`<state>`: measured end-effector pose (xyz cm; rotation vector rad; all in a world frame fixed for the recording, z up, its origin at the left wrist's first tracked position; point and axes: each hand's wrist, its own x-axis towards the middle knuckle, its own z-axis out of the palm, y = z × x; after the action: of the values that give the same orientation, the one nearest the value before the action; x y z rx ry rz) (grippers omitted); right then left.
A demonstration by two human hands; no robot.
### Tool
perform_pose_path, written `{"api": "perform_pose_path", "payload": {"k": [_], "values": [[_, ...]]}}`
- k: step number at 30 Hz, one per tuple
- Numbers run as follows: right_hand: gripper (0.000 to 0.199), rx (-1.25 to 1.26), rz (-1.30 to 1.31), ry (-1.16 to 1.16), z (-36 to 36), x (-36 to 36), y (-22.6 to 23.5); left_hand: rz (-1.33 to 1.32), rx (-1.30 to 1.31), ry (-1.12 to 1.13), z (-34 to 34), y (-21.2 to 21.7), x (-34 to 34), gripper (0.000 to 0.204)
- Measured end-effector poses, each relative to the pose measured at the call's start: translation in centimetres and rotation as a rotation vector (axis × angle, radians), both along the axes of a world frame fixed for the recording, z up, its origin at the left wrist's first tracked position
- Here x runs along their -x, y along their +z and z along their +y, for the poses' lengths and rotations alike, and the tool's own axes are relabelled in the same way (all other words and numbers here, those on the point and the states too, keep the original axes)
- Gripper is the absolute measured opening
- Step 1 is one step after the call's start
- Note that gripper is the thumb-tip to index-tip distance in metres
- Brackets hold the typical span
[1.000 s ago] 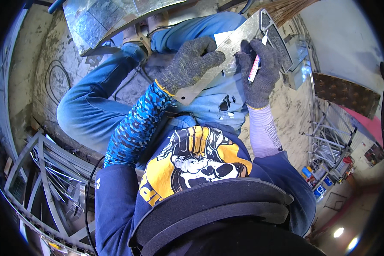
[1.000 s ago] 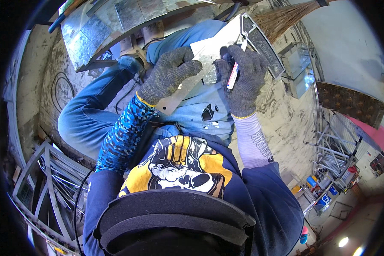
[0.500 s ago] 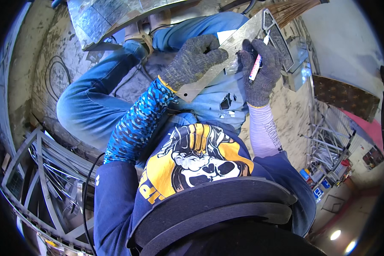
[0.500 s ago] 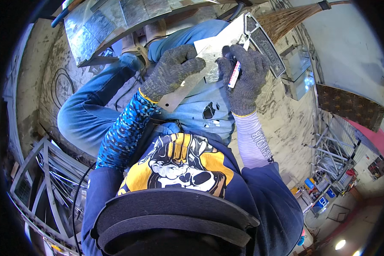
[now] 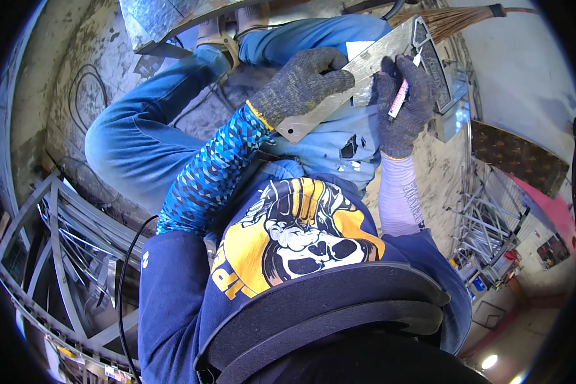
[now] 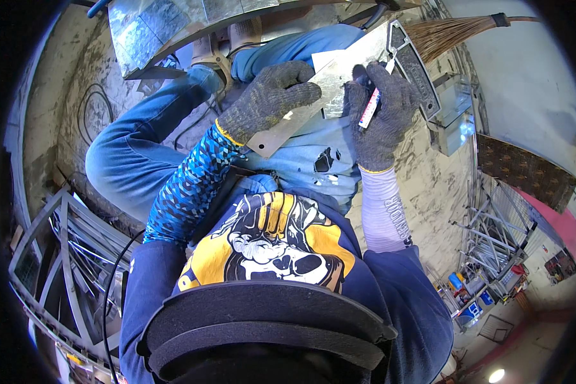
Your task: Marking a piece of metal sheet using a square and a marker for later fabrication.
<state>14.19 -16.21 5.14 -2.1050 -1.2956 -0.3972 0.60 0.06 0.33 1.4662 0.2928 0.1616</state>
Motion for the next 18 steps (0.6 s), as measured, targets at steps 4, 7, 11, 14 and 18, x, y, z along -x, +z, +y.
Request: {"api": "perform_pose_path", "payload": {"k": [4,7,11,14,18], "values": [[0.042,-0.097,0.127,0.001,-0.2,-0.1,-1.2,-0.145,-0.131,-0.003,-0.1,-0.4,0.2,0.02],[0.043,-0.082,0.154,0.008,-0.3,-0.2,-1.3,-0.066,-0.001,-0.002,-0.1,0.1,0.1,0.02],[0.044,-0.038,0.114,0.003,-0.1,-0.1,-1.0,-0.005,0.117,-0.003,0.0,0.8,0.2,0.023],[0.044,-0.018,0.075,0.001,-0.1,0.0,-0.8,0.04,0.05,-0.045,0.1,0.8,0.0,0.025],[0.043,0.018,0.003,-0.002,0.0,-0.1,-0.2,-0.004,0.01,-0.019,-0.1,0.0,0.0,0.023]]}}
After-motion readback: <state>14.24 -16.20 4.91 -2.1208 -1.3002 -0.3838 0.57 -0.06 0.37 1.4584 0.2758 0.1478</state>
